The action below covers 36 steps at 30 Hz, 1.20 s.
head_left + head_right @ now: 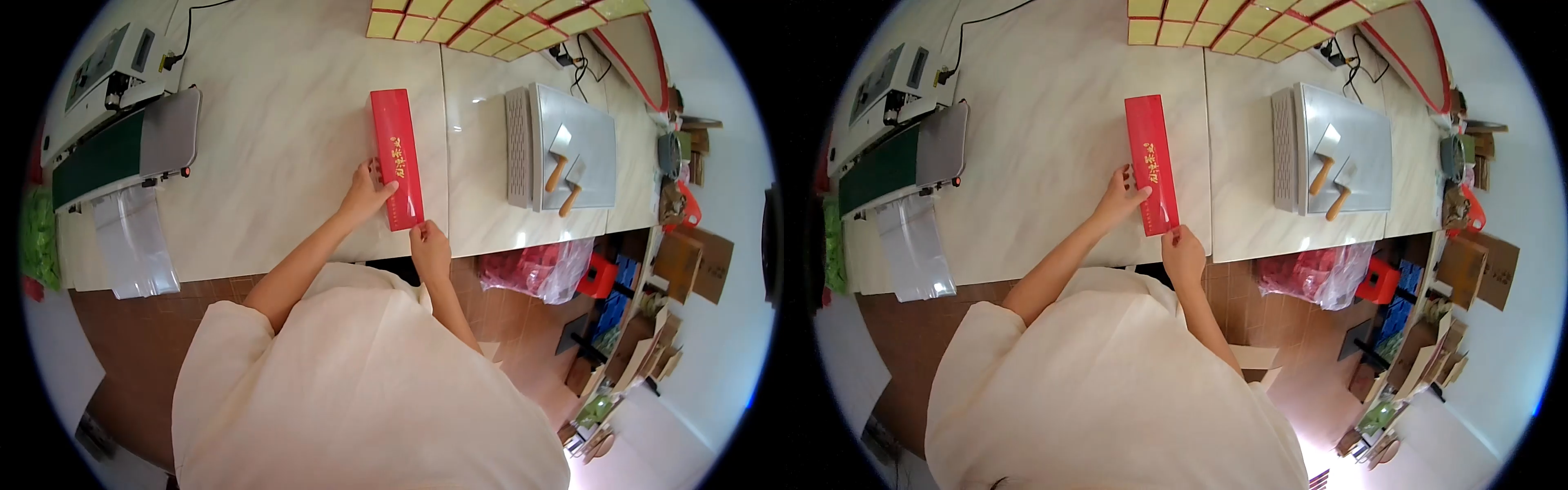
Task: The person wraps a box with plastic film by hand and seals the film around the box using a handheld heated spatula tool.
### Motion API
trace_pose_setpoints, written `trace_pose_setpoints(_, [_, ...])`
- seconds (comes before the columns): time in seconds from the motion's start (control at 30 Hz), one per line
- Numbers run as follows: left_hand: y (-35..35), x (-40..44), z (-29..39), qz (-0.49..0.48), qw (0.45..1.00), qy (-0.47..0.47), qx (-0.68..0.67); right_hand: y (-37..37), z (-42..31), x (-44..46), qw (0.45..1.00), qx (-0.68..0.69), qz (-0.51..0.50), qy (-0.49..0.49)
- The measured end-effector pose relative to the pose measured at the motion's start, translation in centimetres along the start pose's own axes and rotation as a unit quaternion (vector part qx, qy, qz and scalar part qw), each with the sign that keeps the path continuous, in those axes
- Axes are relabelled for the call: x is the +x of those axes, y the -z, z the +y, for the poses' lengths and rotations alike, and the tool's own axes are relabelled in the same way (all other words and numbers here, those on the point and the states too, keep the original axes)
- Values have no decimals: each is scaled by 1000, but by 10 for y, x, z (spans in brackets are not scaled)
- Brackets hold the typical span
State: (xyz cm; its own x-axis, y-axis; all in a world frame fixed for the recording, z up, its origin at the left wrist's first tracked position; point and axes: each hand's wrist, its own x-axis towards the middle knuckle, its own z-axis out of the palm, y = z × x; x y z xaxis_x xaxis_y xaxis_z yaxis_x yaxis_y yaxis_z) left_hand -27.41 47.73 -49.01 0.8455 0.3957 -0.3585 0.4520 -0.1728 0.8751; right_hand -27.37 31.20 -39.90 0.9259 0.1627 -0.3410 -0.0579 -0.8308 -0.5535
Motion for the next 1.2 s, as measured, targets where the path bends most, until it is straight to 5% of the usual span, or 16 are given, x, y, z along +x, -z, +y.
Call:
trace_pose_setpoints(0.1, [-13, 2, -11, -38, 991, -7, -128, 19, 5, 2, 980, -140, -138, -24])
trace_pose_setpoints(0.2, [-11, 0, -12, -91, 981, 15, -169, 30, 9, 7, 975, -179, -133, 5])
trace_pose_setpoints(0.27, [-9, -6, -6, -84, 978, 22, -192, 27, 10, 22, 979, -182, -89, 29])
trace_pose_setpoints(0.37, [-4, -11, 2, -81, 975, 32, -203, 16, -4, 51, 987, -9, 46, 156])
trace_pose_setpoints(0.6, [14, -19, 17, -163, 962, 42, -217, -4, -17, 27, 990, -134, 35, 30])
trace_pose_setpoints(0.77, [17, -18, 21, -188, 956, 83, -209, -3, 13, 3, 973, 65, -135, -177])
trace_pose_setpoints(0.8, [16, -18, 21, -192, 953, 90, -214, -8, 20, 1, 972, 67, -132, -181])
trace_pose_setpoints(0.87, [10, -21, 17, -160, 960, 74, -219, -25, 41, -3, 921, 328, -153, -144])
trace_pose_setpoints(1.13, [8, -30, 2, -151, 963, 77, -209, -29, 55, -13, 947, 273, -155, -65])
trace_pose_setpoints(1.2, [6, -33, 0, -152, 958, 72, -233, -19, 53, -15, 971, 158, -160, -85])
